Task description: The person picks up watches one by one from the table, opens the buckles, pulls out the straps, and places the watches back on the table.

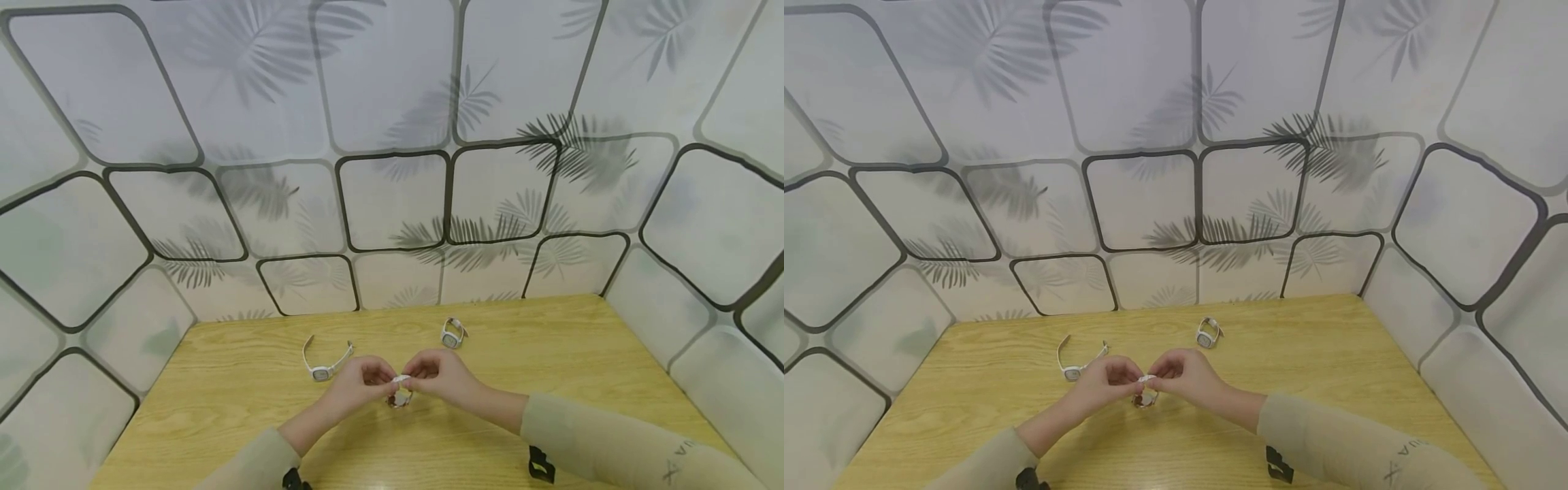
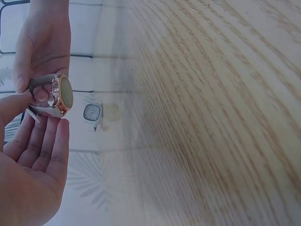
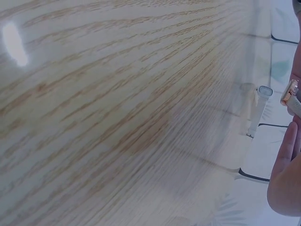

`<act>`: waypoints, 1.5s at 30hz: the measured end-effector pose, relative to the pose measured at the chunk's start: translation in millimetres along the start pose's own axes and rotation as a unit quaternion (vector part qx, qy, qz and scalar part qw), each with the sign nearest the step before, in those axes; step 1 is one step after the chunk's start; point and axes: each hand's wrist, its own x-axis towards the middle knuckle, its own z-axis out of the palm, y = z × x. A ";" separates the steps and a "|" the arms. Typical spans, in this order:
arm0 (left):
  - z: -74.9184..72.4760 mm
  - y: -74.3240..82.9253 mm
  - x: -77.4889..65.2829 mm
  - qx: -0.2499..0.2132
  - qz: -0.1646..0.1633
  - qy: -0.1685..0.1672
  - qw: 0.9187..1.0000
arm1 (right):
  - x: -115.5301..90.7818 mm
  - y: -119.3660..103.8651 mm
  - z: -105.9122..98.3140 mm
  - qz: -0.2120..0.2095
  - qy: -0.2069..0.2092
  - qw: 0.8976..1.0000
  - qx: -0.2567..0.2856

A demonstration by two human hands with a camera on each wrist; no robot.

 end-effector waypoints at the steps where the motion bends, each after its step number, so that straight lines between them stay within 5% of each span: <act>1: 0.0 -0.2 -0.2 0.000 0.001 0.000 1.000 | 0.3 0.1 0.4 0.000 -0.001 1.000 0.001; 17: -2.5 1.7 -3.8 -0.030 0.002 -0.001 1.000 | 2.1 -5.6 5.0 -0.003 -0.005 1.000 -0.004; 45: -2.3 -5.5 -5.4 -0.012 0.025 0.009 1.000 | 1.9 -4.6 5.0 -0.005 -0.014 1.000 -0.017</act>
